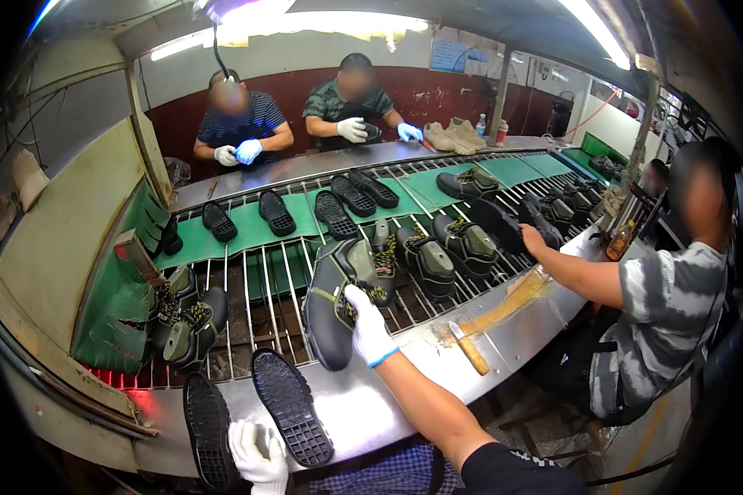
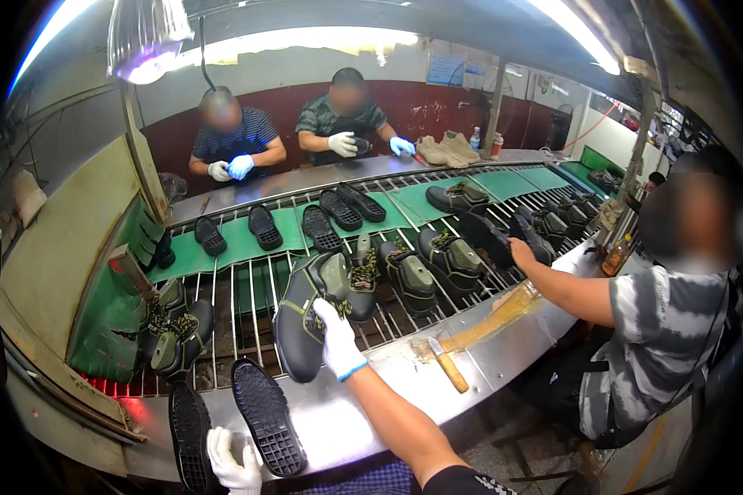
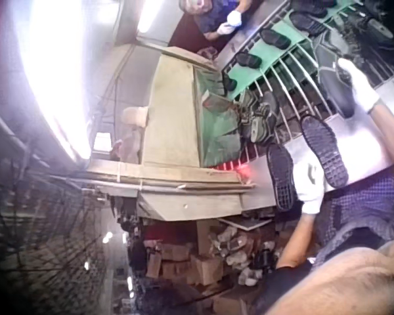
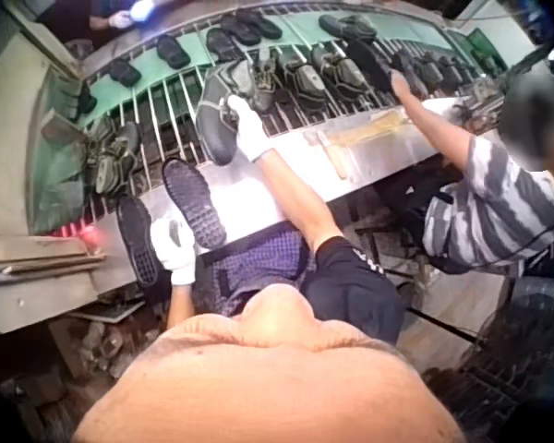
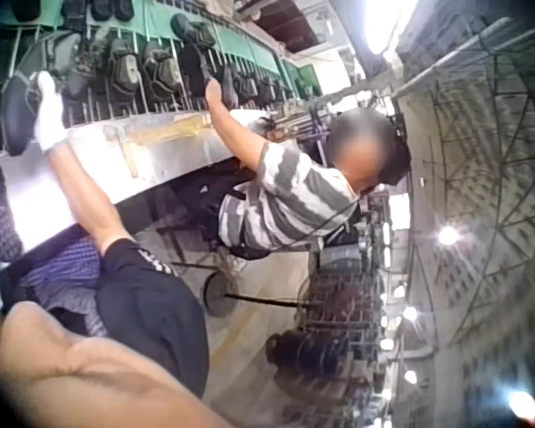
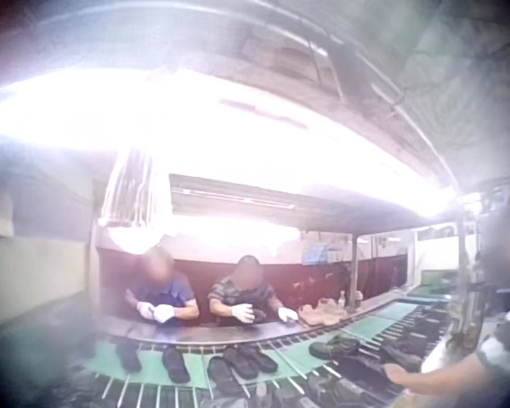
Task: The person manipulates shoes on a production line, using a tool to work on the sole and upper parts of different boots, and moves various shoes between the conveyor and the workstation.
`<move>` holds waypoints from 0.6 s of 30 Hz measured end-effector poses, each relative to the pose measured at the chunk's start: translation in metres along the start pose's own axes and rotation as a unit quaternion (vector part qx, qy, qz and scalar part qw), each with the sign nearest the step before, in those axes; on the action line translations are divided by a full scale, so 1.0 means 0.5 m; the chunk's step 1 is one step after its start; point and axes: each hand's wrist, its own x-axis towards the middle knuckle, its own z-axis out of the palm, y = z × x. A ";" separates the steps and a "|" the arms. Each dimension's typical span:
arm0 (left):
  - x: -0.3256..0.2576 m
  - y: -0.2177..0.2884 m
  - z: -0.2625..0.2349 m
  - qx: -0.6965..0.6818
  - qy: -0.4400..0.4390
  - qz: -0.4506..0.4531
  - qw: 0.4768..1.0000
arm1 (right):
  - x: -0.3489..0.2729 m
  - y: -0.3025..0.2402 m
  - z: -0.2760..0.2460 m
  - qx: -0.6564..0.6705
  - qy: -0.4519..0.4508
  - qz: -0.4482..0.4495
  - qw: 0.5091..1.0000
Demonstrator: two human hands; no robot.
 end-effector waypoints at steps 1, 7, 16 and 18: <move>0.009 0.012 -0.005 0.009 -0.004 0.014 1.000 | -0.032 -0.012 -0.010 -0.032 0.023 -0.022 0.999; 0.056 0.304 0.027 -0.635 -0.057 -0.258 0.726 | -0.306 -0.038 -0.078 0.131 -0.149 -0.099 0.975; 0.110 0.284 -0.080 -0.538 -0.153 -0.288 0.777 | -0.441 -0.214 -0.359 -0.010 -0.062 0.147 0.987; 0.153 0.278 -0.081 -0.427 -0.310 -0.213 0.822 | -0.552 -0.220 -0.323 -0.104 -0.004 0.266 0.958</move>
